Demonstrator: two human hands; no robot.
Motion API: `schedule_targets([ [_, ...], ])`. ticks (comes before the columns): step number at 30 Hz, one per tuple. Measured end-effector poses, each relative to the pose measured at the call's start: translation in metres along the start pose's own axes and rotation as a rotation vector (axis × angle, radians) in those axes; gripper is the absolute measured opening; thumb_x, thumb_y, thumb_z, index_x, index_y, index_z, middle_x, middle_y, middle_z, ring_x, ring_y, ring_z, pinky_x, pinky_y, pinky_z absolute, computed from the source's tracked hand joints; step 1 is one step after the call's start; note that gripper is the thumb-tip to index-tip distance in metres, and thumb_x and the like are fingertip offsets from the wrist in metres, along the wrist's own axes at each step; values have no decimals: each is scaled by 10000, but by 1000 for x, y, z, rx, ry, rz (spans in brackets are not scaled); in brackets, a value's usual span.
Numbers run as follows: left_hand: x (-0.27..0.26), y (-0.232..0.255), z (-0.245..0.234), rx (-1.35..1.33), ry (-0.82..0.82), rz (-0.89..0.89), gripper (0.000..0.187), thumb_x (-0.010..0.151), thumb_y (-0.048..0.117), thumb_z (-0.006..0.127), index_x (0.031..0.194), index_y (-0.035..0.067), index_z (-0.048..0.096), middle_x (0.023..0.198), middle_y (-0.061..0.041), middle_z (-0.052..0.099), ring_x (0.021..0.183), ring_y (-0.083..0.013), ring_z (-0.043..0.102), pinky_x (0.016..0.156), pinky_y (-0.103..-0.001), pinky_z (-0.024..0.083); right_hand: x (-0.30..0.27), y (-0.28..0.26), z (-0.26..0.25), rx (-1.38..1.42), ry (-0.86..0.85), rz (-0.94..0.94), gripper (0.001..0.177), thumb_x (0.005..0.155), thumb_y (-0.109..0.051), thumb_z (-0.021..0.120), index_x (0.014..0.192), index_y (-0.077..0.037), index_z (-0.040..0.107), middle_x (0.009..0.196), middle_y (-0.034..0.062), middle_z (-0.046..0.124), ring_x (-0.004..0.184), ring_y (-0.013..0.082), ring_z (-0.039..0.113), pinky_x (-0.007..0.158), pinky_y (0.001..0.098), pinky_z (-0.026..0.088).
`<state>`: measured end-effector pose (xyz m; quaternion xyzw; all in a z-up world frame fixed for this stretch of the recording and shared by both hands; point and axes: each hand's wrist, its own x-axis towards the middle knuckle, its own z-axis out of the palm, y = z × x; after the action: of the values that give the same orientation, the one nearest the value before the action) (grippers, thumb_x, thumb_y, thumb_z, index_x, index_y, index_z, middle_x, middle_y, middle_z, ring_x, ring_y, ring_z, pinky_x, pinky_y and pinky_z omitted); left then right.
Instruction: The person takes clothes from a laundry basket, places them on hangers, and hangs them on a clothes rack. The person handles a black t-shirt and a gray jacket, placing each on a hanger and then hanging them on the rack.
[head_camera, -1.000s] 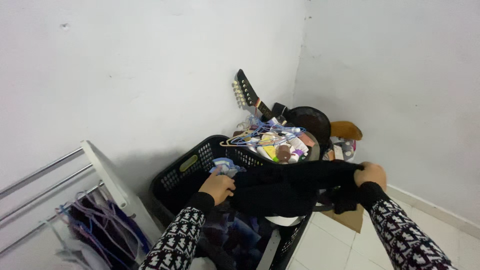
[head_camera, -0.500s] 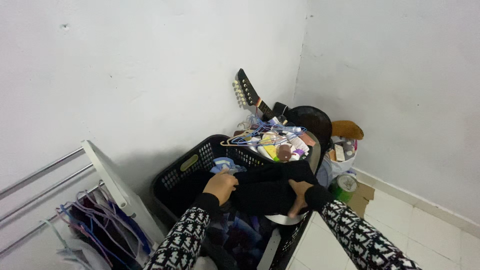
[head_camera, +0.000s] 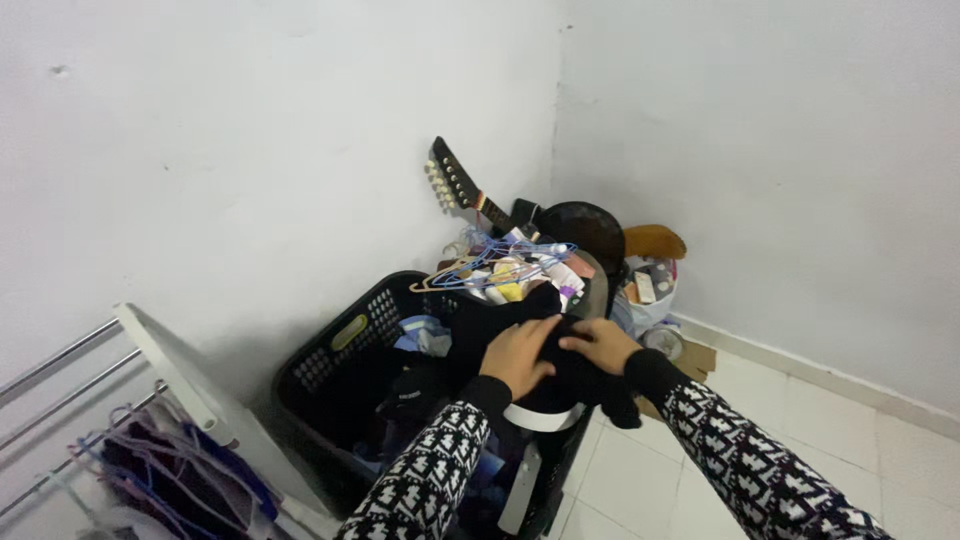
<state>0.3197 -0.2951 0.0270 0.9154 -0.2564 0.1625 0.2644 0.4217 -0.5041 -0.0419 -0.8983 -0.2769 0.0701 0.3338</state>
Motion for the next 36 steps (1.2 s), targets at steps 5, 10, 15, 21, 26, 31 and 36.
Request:
schedule_targets([
  [5, 23, -26, 9, -258, 83, -341, 165, 793, 241, 677, 921, 146, 720, 837, -97, 702, 778, -269, 681, 686, -362, 525, -20, -11, -26, 327, -89, 358, 396, 827, -369, 633, 1061, -55, 691, 856, 142, 659, 641, 278, 578, 590, 469, 460],
  [10, 27, -53, 10, -251, 188, -308, 168, 783, 235, 686, 898, 120, 727, 826, -113, 698, 763, -277, 682, 680, -359, 522, -35, 10, -20, 112, -183, 103, 680, 641, -314, 833, 1201, -73, 532, 1108, 101, 630, 1007, 200, 606, 873, 330, 486],
  [15, 27, -76, -1, -213, 354, -332, 192, 788, 232, 688, 902, 82, 724, 861, -123, 703, 775, -288, 681, 682, -356, 519, -38, 3, -25, 282, -70, 220, 417, 719, -299, 721, 1074, -93, 650, 1017, 91, 703, 937, 210, 651, 850, 347, 512],
  [21, 11, -95, -27, -193, 439, -538, 209, 806, 240, 676, 938, 81, 708, 807, -142, 692, 731, -273, 686, 662, -344, 514, -22, -18, -69, 341, 137, 142, 257, 787, -308, 713, 889, -75, 673, 813, 27, 652, 804, 131, 595, 773, 301, 481],
  [26, 13, -96, -40, -105, 588, -497, 191, 803, 234, 672, 908, 82, 720, 764, -136, 690, 705, -300, 662, 671, -379, 502, -3, -48, -89, 471, 297, -22, 191, 782, -243, 724, 806, -61, 674, 753, 3, 646, 721, 95, 562, 686, 278, 466],
  [31, 7, -79, -58, -70, 578, -505, 216, 839, 265, 646, 953, 91, 707, 882, -139, 683, 825, -311, 650, 731, -384, 502, -4, -76, -95, 436, 405, 39, 166, 765, -210, 738, 754, -53, 684, 706, -1, 636, 673, 82, 549, 657, 261, 450],
  [36, 2, -7, -72, 104, 524, -164, 587, 672, 409, 757, 1082, 18, 603, 1107, -180, 594, 1032, -355, 563, 872, -434, 449, 9, -91, -80, 457, 387, 45, 230, 774, -214, 753, 675, -21, 679, 660, -3, 623, 647, 75, 539, 659, 238, 440],
])
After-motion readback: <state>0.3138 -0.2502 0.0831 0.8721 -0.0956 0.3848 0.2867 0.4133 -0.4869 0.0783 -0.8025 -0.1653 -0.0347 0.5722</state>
